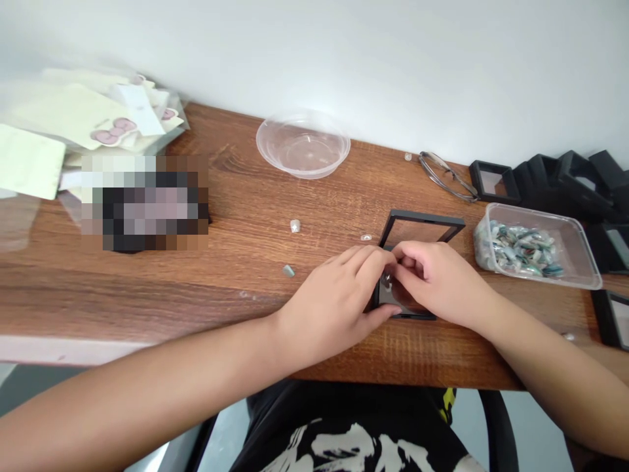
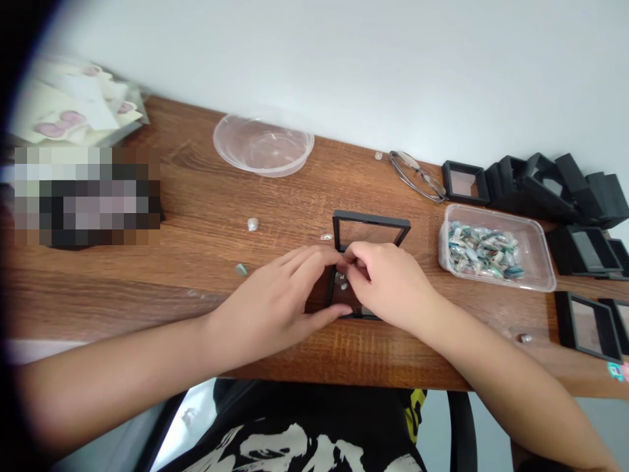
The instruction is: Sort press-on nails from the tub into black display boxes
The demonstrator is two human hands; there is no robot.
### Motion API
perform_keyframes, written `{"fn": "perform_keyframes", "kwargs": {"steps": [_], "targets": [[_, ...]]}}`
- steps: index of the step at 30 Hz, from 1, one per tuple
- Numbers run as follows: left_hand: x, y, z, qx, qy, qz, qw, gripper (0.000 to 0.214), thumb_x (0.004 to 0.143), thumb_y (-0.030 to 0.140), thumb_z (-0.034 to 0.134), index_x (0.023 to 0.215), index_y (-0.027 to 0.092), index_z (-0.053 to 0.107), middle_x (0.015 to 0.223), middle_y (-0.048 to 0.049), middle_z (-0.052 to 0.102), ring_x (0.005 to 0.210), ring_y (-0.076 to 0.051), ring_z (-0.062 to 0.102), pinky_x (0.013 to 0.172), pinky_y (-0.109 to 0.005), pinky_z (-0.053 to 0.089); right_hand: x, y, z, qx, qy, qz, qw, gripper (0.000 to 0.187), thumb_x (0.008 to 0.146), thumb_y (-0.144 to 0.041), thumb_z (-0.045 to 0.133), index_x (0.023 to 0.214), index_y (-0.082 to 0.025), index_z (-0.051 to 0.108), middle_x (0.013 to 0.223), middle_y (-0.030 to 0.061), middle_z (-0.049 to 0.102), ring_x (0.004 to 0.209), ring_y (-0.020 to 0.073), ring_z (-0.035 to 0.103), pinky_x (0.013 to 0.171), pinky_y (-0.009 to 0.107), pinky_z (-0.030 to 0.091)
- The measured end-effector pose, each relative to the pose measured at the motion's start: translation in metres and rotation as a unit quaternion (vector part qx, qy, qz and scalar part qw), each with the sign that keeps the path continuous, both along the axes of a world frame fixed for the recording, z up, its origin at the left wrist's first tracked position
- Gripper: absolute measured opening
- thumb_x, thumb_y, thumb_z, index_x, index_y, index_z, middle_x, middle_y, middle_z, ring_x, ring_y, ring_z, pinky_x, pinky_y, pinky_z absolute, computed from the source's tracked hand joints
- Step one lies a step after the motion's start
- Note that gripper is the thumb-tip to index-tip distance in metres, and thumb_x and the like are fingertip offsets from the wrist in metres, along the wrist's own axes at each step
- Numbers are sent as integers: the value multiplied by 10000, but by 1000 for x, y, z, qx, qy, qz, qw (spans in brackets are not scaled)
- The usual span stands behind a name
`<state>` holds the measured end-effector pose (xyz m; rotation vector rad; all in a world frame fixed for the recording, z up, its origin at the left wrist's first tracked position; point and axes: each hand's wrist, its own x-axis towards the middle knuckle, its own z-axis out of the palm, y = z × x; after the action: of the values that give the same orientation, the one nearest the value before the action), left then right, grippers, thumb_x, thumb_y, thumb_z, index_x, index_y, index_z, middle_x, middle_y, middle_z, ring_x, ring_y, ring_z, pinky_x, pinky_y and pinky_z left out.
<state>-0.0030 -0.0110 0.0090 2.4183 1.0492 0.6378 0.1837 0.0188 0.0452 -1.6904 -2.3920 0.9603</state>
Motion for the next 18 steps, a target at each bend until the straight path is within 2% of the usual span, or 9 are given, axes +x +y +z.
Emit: {"fn": "perform_keyframes", "kwargs": {"steps": [4, 7, 13, 18], "targets": [[0, 1, 0, -5, 12, 4, 1000, 427, 890, 289, 723, 1214, 134, 493, 1178, -114, 651, 1108, -291, 627, 949, -463, 551, 4, -3, -5, 29, 12, -20, 999, 114, 947, -234, 557, 877, -201, 640, 654, -25, 637, 535, 107, 525, 543, 250, 321], [0, 3, -1, 3, 17, 9, 1000, 422, 903, 282, 702, 1240, 125, 500, 1201, -131, 659, 1114, -300, 631, 952, -477, 552, 11, -8, -1, 63, 13, -24, 998, 90, 931, -243, 580, 942, -214, 664, 659, -28, 642, 513, 104, 518, 531, 246, 337], [-1, 6, -3, 15, 3, 12, 1000, 414, 913, 221, 666, 1289, 114, 528, 1215, -119, 684, 1125, -275, 641, 986, -438, 541, 41, -12, 11, 74, -19, 42, 996, 142, 857, -303, 697, 990, -262, 728, 593, -55, 577, 457, 95, 468, 476, 243, 326], [-3, 11, -2, 18, -1, 6, 1000, 359, 922, 212, 657, 1263, 127, 585, 1145, -97, 715, 1063, -260, 665, 937, -405, 554, 55, -11, 7, 73, -37, 81, 993, 167, 830, -276, 726, 997, -280, 736, 606, -59, 582, 495, 104, 513, 496, 241, 349]]}}
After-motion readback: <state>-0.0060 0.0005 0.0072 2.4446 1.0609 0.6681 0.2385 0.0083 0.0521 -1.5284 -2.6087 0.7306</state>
